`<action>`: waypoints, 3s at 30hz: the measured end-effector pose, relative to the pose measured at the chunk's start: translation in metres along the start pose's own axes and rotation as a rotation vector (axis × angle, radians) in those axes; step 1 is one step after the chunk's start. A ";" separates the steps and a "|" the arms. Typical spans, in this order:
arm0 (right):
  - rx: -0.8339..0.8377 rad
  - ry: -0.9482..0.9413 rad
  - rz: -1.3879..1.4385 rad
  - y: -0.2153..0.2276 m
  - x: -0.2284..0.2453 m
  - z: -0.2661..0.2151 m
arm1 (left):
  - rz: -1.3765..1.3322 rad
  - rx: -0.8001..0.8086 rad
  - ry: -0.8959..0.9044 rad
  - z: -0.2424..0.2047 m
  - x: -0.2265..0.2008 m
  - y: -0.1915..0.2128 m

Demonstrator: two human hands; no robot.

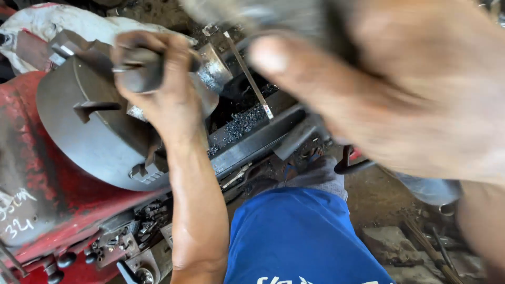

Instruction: The person repeatedly strikes a metal rod clamped in a lathe chuck with a hammer. The rod is held steady by hand while the hammer impacts its end. The task continues throughout the clip without visible completion.

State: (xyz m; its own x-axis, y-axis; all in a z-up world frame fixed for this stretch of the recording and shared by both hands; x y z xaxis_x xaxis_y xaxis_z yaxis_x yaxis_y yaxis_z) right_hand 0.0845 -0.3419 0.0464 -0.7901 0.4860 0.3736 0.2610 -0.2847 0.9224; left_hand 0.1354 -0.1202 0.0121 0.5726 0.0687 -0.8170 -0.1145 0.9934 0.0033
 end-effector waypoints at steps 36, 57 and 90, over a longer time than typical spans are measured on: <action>-0.893 -0.260 1.601 -0.194 -0.036 -0.087 | 1.081 0.701 -0.285 -0.035 0.072 -0.104; -0.983 0.066 1.853 -0.193 -0.041 -0.037 | 1.201 0.767 -0.160 -0.041 0.091 -0.108; -0.791 -0.362 1.903 -0.230 -0.048 -0.031 | 1.314 0.683 -0.227 -0.035 0.093 -0.097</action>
State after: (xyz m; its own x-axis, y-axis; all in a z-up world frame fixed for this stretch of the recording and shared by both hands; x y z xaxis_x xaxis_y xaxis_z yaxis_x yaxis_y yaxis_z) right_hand 0.0451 -0.3248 -0.1870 0.2538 -0.6923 0.6756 0.1144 -0.6720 -0.7316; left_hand 0.1713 -0.2139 -0.0849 0.4831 0.8712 0.0874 -0.2792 0.0586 0.9585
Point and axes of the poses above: each hand's wrist, its own z-axis towards the middle knuckle, its own y-axis out of the back of the hand, x = y × z, the point moved 6 cm from there along z, towards the middle knuckle, and after that the axes turned 11 degrees about x, right-handed, at the moved point
